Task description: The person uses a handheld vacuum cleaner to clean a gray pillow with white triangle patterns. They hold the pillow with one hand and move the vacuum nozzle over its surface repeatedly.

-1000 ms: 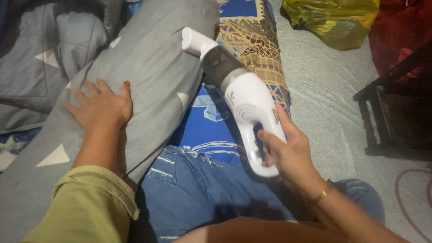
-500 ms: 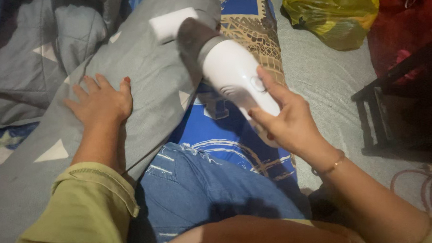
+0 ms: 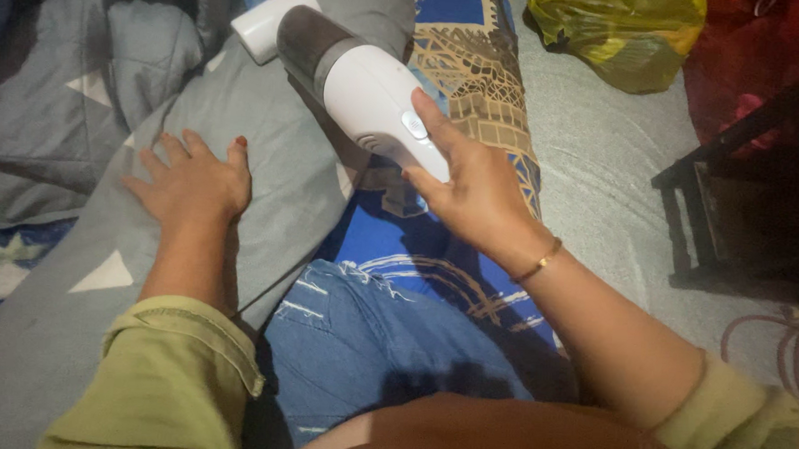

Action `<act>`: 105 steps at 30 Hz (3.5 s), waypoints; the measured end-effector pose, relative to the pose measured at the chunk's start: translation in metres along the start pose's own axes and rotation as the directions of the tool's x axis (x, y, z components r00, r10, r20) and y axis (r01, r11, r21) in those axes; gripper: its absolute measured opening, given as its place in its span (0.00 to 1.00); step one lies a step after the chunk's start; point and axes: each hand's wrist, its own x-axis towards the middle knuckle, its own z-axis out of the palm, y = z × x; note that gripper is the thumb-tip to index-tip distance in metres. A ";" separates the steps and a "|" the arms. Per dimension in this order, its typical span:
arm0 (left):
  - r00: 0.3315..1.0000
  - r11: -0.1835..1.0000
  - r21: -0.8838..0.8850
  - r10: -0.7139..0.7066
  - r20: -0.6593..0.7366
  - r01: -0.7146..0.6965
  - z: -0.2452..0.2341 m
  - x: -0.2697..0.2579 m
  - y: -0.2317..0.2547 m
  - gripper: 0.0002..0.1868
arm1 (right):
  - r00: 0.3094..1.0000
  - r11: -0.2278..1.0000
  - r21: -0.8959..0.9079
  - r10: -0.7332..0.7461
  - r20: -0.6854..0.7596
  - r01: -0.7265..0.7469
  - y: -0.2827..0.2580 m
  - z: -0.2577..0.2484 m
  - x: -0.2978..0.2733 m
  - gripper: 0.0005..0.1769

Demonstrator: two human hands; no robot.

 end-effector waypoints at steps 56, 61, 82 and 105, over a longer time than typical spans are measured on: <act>0.582 0.852 0.358 0.522 -0.624 -0.381 -0.005 0.065 0.035 0.11 | 0.698 0.563 0.555 0.715 0.045 -0.613 0.029 -0.066 -0.122 0.44; 0.651 0.883 0.289 0.468 -0.598 -0.370 0.021 0.066 0.032 0.15 | 0.789 0.609 0.627 0.615 0.013 -0.485 0.034 -0.042 -0.103 0.44; 0.662 0.716 0.395 0.692 -0.289 -0.576 0.101 0.029 0.154 0.17 | 0.814 0.612 0.665 0.581 -0.011 -0.427 0.052 -0.037 -0.026 0.46; 0.404 0.474 0.415 0.880 -0.249 -0.777 0.055 -0.057 0.123 0.06 | 0.629 0.510 0.556 0.777 0.030 -0.656 0.014 -0.079 -0.113 0.47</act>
